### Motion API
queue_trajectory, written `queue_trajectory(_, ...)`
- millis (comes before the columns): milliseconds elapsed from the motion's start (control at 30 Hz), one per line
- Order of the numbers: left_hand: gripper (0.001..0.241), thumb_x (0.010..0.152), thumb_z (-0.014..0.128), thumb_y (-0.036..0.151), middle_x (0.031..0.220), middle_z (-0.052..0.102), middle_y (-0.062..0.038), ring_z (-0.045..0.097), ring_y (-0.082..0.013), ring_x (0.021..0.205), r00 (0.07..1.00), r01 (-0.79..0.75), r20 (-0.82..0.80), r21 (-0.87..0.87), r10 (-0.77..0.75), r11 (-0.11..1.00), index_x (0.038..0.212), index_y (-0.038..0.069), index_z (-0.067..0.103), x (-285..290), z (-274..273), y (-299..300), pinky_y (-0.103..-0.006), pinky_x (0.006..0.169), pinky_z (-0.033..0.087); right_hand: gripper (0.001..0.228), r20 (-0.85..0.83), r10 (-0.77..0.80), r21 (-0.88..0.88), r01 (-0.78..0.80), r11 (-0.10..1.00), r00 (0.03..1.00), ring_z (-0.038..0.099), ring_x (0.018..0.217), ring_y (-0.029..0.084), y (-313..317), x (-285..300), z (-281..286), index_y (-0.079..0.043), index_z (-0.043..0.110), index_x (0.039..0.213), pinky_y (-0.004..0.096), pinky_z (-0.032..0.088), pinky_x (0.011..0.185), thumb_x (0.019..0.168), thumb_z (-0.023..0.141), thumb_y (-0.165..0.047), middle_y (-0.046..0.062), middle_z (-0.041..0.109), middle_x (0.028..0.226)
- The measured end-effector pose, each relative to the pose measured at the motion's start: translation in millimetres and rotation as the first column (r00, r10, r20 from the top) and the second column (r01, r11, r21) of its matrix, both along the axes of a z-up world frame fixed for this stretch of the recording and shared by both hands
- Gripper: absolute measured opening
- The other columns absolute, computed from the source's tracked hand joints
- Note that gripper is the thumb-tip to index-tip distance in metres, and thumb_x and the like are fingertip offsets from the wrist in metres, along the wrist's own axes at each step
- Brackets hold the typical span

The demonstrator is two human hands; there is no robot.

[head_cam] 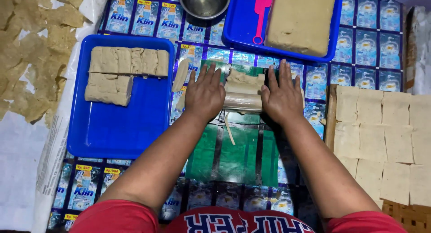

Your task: Rolling out a light brown paste or dough and cutting it into small squares.

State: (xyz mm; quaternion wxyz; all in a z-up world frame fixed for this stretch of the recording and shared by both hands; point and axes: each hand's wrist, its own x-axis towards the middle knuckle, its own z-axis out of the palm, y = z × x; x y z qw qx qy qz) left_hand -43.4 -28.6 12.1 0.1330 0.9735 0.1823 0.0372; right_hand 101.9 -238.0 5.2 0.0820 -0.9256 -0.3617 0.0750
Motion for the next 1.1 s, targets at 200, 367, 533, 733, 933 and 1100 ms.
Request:
queue_trajectory(200,0.051,0.106,0.034,0.033,0.152,0.051,-0.02,0.045,-0.0365,0.144,0.985,0.026,0.169,0.08,-0.039,0.996,0.144,0.006,0.055,-29.9,0.9,-13.9,-0.0557,0.118,0.027,0.067,0.16,0.046,0.074,-0.059,0.996,0.986,0.019,0.157,0.04,-16.6,-31.0,0.5,-0.001,0.038,0.16,0.055,0.017,0.123,0.11,0.029,-0.046,0.03,0.023,0.167)
queue_trajectory(367,0.049,0.108,0.036,0.034,0.15,0.051,-0.021,0.046,-0.038,0.142,0.98,0.031,0.192,0.085,-0.047,0.996,0.143,0.005,0.053,-61.4,9.2,-31.1,-0.0531,0.117,0.031,0.068,0.254,0.077,0.126,-0.112,0.986,0.964,0.03,0.153,0.043,-33.5,-53.9,-7.2,0.004,0.04,0.156,0.054,0.024,0.122,0.109,0.035,-0.044,0.033,0.034,0.162)
queue_trajectory(533,0.052,0.109,0.032,0.035,0.154,0.048,-0.021,0.041,-0.0378,0.146,0.985,0.02,0.168,0.081,-0.034,0.996,0.148,0.005,0.047,-65.4,10.7,-37.3,-0.0516,0.119,0.028,0.069,0.333,0.092,0.193,-0.163,0.968,0.938,0.035,0.15,0.044,-38.3,-54.0,-16.2,0.005,0.04,0.156,0.054,0.029,0.119,0.108,0.042,-0.044,0.033,0.04,0.158)
queue_trajectory(733,0.05,0.106,0.034,0.033,0.158,0.046,-0.018,0.036,-0.0376,0.15,0.993,-0.045,0.116,0.066,0.037,0.997,0.147,0.01,0.053,-17.8,12.8,-13.8,-0.0535,0.122,0.02,0.062,0.179,0.034,0.096,-0.052,0.994,0.983,0.024,0.156,0.038,-6.6,-21.6,4.4,-0.013,0.034,0.164,0.062,0.018,0.12,0.108,0.031,-0.04,0.023,0.027,0.168)
queue_trajectory(933,0.054,0.107,0.029,0.033,0.167,0.03,-0.018,0.022,-0.0371,0.156,0.997,-0.08,-0.011,-0.005,0.08,0.997,0.154,0.01,0.042,26.5,16.1,12.5,-0.0581,0.126,0.005,0.061,0.012,-0.049,0.108,0.048,0.993,0.999,0.006,0.16,0.032,20.0,17.1,15.3,-0.026,0.024,0.166,0.069,0.004,0.121,0.107,0.031,-0.041,0.016,0.009,0.173)
queue_trajectory(1100,0.057,0.108,0.029,0.033,0.172,0.014,-0.016,0.008,-0.0334,0.159,0.992,-0.124,-0.031,-0.09,0.122,0.988,0.16,0.01,0.031,52.4,21.5,29.9,-0.057,0.126,-0.005,0.061,0.12,-0.035,0.185,0.012,0.983,0.992,0.011,0.159,0.035,35.3,40.7,19.2,-0.013,0.035,0.164,0.072,0.008,0.119,0.109,0.039,-0.041,0.022,0.015,0.171)
